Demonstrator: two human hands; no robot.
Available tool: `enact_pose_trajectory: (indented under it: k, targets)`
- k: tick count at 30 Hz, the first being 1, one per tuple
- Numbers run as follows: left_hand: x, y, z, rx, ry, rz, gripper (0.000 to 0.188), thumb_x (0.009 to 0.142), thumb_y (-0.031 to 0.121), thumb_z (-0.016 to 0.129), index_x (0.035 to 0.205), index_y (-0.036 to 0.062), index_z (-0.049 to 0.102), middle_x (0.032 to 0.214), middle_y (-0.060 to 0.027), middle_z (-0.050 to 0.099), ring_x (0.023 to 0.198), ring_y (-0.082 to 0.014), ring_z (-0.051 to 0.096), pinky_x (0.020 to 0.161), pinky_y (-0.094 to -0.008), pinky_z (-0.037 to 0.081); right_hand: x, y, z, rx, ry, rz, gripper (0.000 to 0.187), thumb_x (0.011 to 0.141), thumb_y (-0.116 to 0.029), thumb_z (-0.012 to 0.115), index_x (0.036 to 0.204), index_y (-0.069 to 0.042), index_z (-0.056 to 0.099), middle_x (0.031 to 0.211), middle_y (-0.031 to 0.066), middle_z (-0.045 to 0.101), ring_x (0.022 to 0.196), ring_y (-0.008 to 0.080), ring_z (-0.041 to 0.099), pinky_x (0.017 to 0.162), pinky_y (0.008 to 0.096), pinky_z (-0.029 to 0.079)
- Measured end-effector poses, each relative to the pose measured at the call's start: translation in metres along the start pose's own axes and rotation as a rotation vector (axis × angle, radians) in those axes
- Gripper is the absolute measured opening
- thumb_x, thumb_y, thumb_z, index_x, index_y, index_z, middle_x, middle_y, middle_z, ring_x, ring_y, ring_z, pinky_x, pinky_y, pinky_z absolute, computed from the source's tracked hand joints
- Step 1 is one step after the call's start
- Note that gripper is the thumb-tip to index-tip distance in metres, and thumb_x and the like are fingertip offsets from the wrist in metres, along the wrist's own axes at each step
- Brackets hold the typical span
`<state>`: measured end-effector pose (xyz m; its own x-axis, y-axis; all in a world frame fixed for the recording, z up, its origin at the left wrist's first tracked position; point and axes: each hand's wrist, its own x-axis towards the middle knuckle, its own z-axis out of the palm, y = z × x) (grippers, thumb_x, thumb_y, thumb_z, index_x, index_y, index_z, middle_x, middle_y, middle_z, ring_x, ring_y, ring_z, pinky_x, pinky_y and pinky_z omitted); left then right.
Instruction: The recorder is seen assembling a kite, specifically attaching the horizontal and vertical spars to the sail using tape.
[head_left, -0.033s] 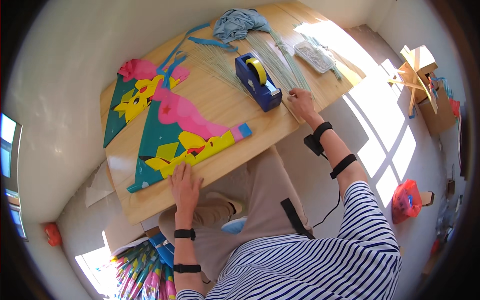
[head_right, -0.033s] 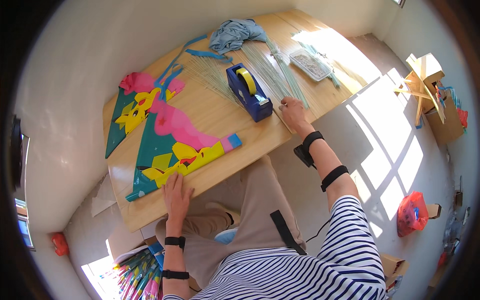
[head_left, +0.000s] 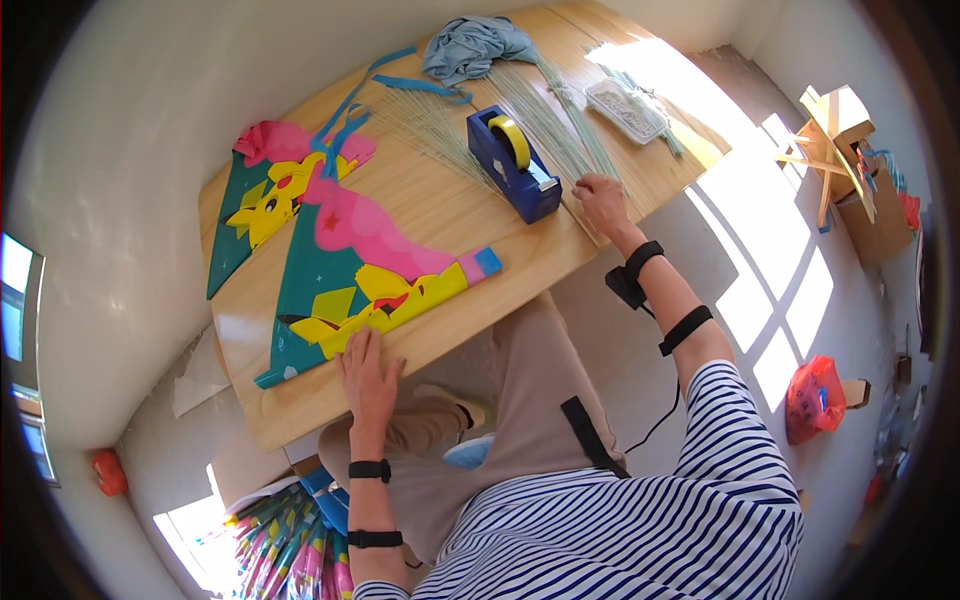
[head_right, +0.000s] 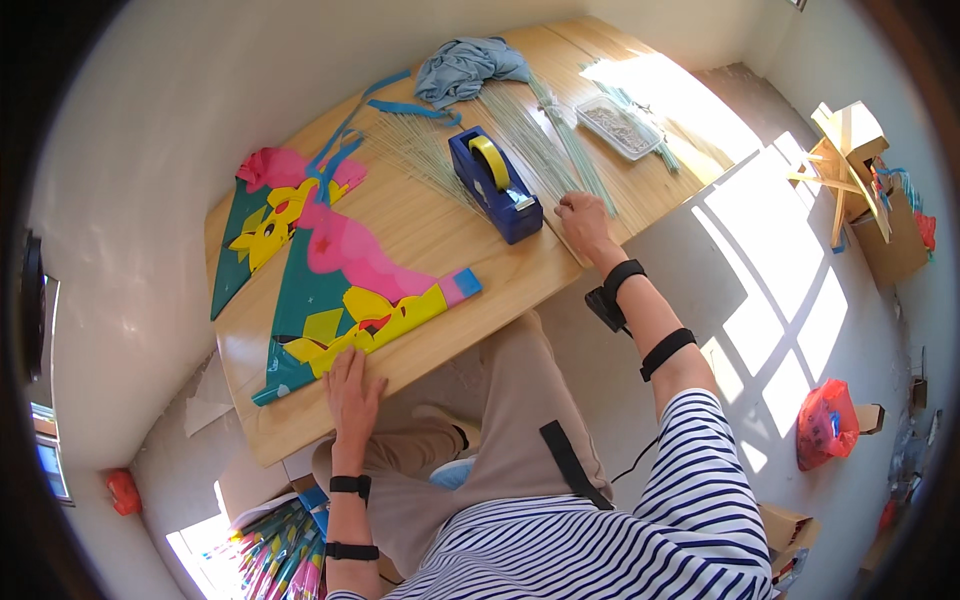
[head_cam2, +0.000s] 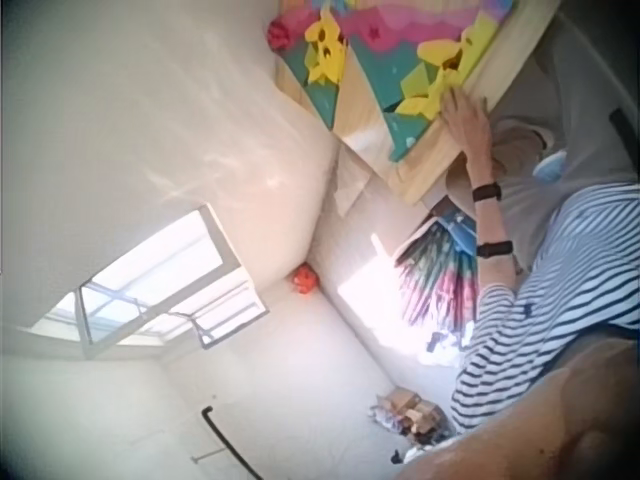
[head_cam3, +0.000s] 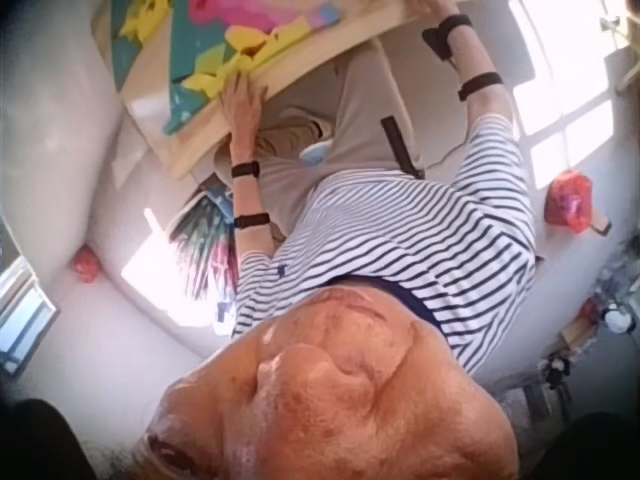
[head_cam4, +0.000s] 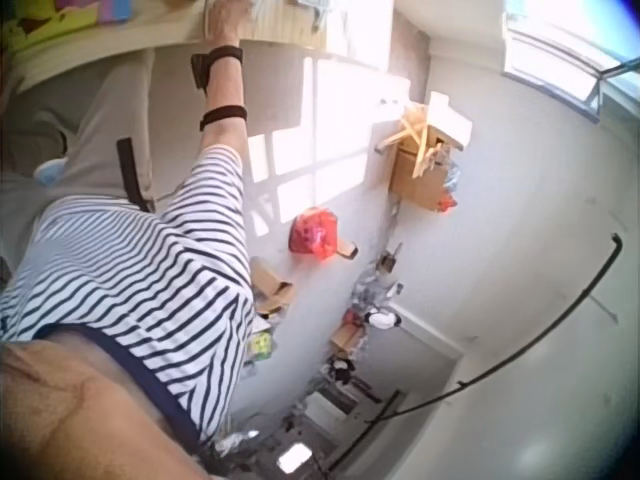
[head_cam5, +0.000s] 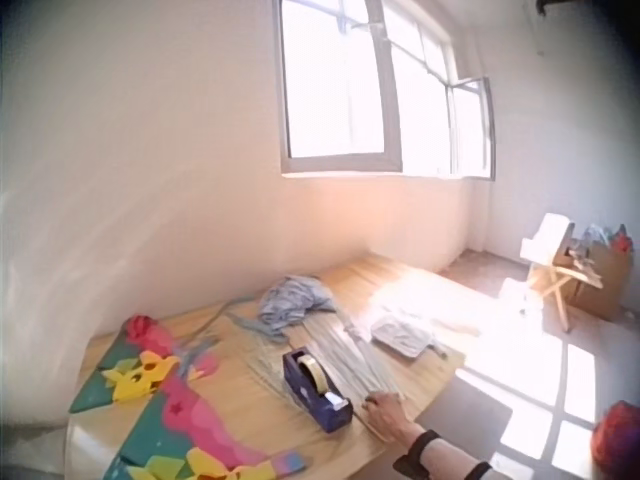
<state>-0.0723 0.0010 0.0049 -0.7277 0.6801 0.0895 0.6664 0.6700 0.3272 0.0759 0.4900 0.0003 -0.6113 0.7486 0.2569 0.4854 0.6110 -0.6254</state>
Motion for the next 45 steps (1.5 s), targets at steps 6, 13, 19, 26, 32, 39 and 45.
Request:
enact_pose_trajectory:
  k: [6,13,19,26,32,39,45]
  targets:
    - [-0.002,0.000,-0.002,-0.009,-0.012,0.004,0.065,0.088,0.026,0.076,0.147,0.0048,0.055,0.157,-0.0115,0.048,0.148,-0.0342,0.039,0.125,-0.0559,0.022,0.039,0.015,-0.021,-0.337,0.192,0.407,0.021,0.085,-0.015,0.063,0.097,-0.002,0.076,0.104,0.0241,0.074,0.101,0.0419,0.072,0.091,0.0481,0.055]
    - [-0.002,-0.003,0.000,-0.002,0.002,0.026,0.067,0.087,0.025,0.077,0.146,0.0050,0.056,0.156,-0.0124,0.049,0.147,-0.0348,0.040,0.124,-0.0569,0.023,0.047,0.040,-0.029,-0.213,0.127,0.473,0.023,0.085,-0.011,0.059,0.098,0.001,0.075,0.110,0.0281,0.073,0.102,0.0453,0.072,0.086,0.0494,0.057]
    - [0.002,-0.002,0.000,-0.020,0.010,0.042,0.065,0.086,0.023,0.079,0.144,0.0042,0.057,0.154,-0.0131,0.051,0.146,-0.0348,0.042,0.123,-0.0577,0.025,0.046,0.062,-0.043,-0.253,0.110,0.435,0.019,0.077,-0.013,0.065,0.084,0.001,0.076,0.090,0.0269,0.075,0.090,0.0414,0.075,0.080,0.0474,0.058]
    - [-0.004,-0.003,0.002,-0.018,0.007,0.018,0.064,0.087,0.024,0.078,0.145,0.0051,0.057,0.155,-0.0138,0.050,0.146,-0.0352,0.041,0.123,-0.0566,0.025,-0.098,0.062,-0.154,0.212,-0.614,0.675,0.015,0.083,-0.017,0.075,0.087,-0.003,0.071,0.080,0.0093,0.072,0.077,0.0177,0.069,0.072,0.0383,0.056]
    - [-0.004,-0.007,0.000,-0.012,0.009,0.051,0.064,0.089,0.026,0.076,0.146,0.0052,0.056,0.156,-0.0134,0.049,0.147,-0.0339,0.041,0.123,-0.0556,0.024,-0.128,0.037,-0.138,0.563,-0.484,0.769,0.039,0.092,-0.036,0.078,0.110,-0.003,0.063,0.087,0.0058,0.069,0.085,0.0159,0.068,0.077,0.0331,0.055]
    - [0.000,-0.001,-0.001,-0.028,0.014,0.028,0.065,0.089,0.026,0.076,0.147,0.0054,0.056,0.156,-0.0111,0.049,0.147,-0.0331,0.040,0.124,-0.0546,0.022,-0.072,0.033,-0.091,0.487,-0.214,0.749,0.021,0.099,-0.022,0.067,0.109,-0.004,0.067,0.077,0.0032,0.063,0.066,0.0119,0.062,0.063,0.0270,0.049]
    - [0.000,0.002,0.001,-0.033,0.040,0.013,0.065,0.089,0.030,0.076,0.146,0.0065,0.057,0.155,-0.0095,0.050,0.146,-0.0325,0.040,0.125,-0.0549,0.020,-0.235,0.089,-0.139,0.408,0.119,0.604,0.023,0.102,-0.011,0.059,0.121,-0.004,0.070,0.071,-0.0032,0.057,0.062,0.0042,0.052,0.056,0.0199,0.037]
